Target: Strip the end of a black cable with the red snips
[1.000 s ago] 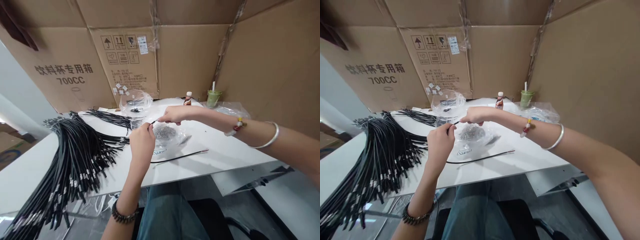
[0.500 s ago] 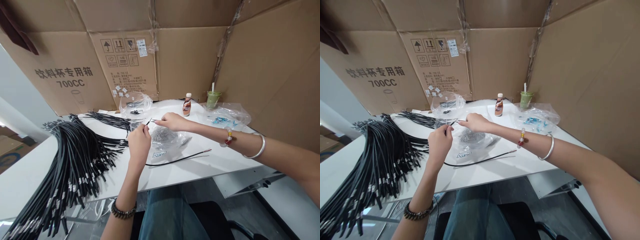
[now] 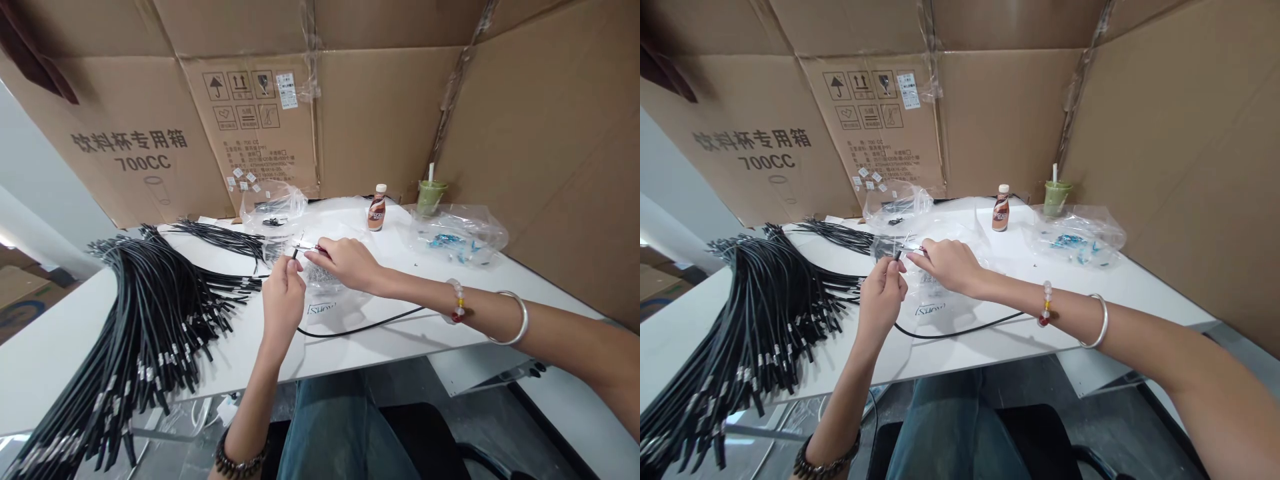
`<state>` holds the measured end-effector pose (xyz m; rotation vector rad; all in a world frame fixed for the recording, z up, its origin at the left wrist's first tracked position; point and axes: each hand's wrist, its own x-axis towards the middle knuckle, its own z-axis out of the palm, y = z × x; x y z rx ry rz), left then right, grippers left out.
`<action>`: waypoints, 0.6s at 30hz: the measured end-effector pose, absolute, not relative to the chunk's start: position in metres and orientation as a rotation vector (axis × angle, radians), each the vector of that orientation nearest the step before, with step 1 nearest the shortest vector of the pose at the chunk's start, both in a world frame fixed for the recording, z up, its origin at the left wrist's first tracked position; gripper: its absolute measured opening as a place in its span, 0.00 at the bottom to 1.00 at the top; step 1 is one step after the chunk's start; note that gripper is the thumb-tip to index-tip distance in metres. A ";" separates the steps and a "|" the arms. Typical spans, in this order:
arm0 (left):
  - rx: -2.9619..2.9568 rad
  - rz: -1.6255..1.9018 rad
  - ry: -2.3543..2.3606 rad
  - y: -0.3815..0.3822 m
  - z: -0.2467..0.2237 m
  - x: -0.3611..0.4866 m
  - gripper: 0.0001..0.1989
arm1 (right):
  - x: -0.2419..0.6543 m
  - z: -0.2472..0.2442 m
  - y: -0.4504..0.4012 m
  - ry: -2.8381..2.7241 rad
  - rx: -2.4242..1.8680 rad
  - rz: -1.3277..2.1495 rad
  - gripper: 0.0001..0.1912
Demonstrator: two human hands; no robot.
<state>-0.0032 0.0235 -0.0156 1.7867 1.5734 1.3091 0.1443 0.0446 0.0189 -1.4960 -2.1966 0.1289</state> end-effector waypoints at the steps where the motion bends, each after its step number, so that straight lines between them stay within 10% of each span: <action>1: 1.779 1.316 1.566 0.023 -0.016 -0.003 0.12 | 0.145 0.019 0.045 -2.197 -1.494 0.131 0.22; 18: 1.973 1.238 1.788 0.039 -0.015 0.009 0.11 | 0.154 0.036 0.066 -2.229 -1.628 0.520 0.24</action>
